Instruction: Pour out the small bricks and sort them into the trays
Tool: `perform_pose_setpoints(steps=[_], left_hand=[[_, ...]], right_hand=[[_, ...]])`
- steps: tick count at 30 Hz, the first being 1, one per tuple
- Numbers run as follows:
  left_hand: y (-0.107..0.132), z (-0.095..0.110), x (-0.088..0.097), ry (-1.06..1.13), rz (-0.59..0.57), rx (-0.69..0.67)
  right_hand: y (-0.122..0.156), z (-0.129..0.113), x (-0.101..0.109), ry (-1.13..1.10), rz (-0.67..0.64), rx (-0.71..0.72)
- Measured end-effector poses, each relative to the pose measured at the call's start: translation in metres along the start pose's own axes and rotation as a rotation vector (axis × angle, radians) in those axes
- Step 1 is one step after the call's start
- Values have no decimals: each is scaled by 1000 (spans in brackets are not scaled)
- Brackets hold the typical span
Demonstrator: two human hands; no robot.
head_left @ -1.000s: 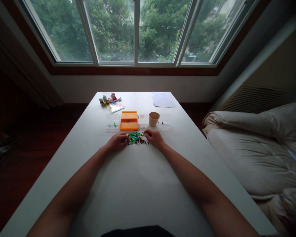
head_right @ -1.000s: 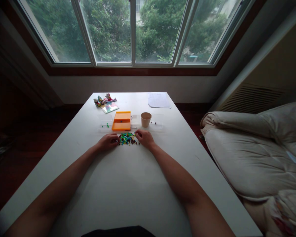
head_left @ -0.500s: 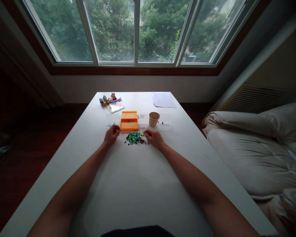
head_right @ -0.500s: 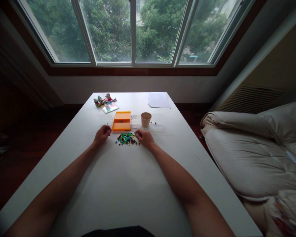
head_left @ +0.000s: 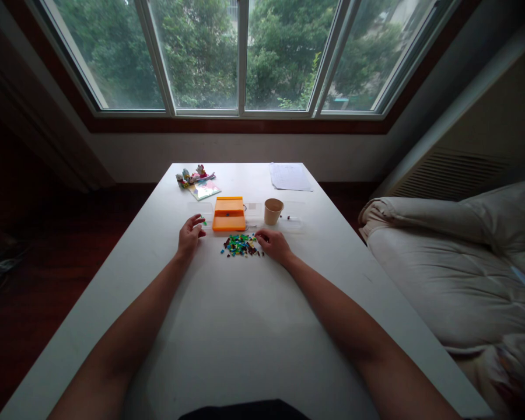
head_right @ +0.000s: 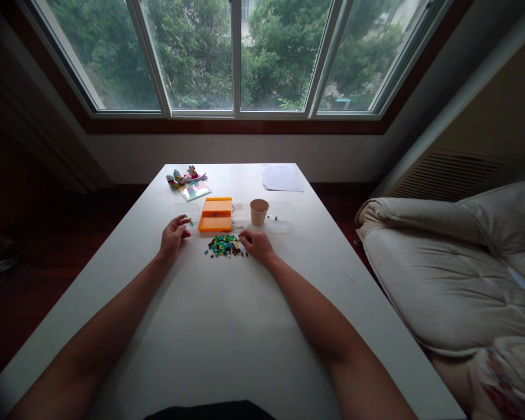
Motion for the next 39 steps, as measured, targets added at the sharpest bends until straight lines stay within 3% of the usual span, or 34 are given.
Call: perform_pose_setpoints(steps=[5, 10, 15, 19, 28, 39], left_hand=[[2, 0, -1, -56, -15, 8], [4, 0, -9, -210, -133, -51], [14, 11, -29, -457, -341, -228], [23, 23, -40, -595, -432, -371], [26, 27, -42, -629, -458, -367], [28, 29, -45, -688, -486, -364]], right_hand=[[0, -1, 0, 1, 7, 14], [-1, -1, -2, 5, 11, 43], [-2, -5, -2, 32, 35, 117], [3, -18, -6, 95, -16, 219], [15, -45, -23, 241, -140, 401], [14, -45, -32, 322, -99, 378]])
Point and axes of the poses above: each hand's wrist, its own y-axis away from the middle knuckle, its own x-axis out of the back of the hand, z = x × y, the point moved 7 cm from there along -y, towards the middle knuckle, and after that the axes turned 5 degrees about -x, right-handed, at the moved point
